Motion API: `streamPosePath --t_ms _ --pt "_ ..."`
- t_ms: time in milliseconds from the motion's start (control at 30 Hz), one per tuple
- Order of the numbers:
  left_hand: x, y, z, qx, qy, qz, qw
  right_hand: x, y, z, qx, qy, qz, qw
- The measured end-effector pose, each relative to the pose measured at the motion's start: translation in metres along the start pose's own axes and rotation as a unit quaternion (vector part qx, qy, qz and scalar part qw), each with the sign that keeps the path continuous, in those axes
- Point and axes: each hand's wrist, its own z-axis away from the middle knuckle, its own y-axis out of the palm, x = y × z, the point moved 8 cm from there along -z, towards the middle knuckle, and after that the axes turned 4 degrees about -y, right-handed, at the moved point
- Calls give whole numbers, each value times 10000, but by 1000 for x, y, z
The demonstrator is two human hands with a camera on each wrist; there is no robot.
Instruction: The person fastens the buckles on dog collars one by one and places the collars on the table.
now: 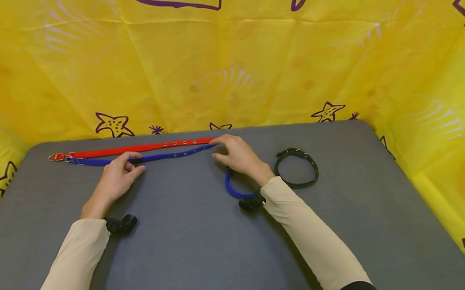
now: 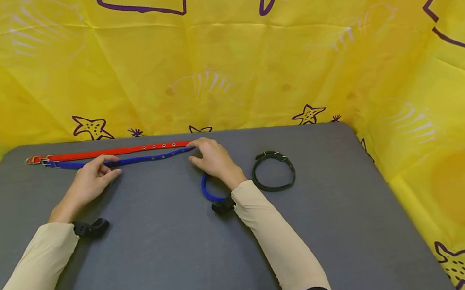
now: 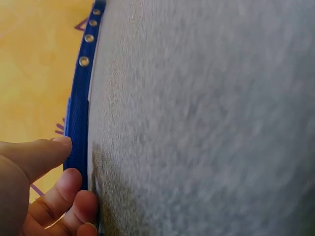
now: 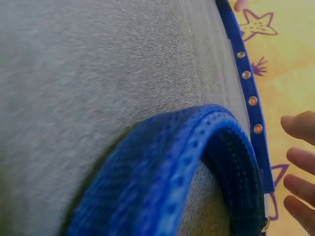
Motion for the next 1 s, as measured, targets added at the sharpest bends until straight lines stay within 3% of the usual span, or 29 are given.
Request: streamPosePath --t_ms 433,1000 --pt "6 1 -12 212 -115 -172 9996 -7 13 -16 484 -7 354 9982" --pt "6 1 -3 101 -120 -256 9995 -15 12 -13 565 185 534 9968"
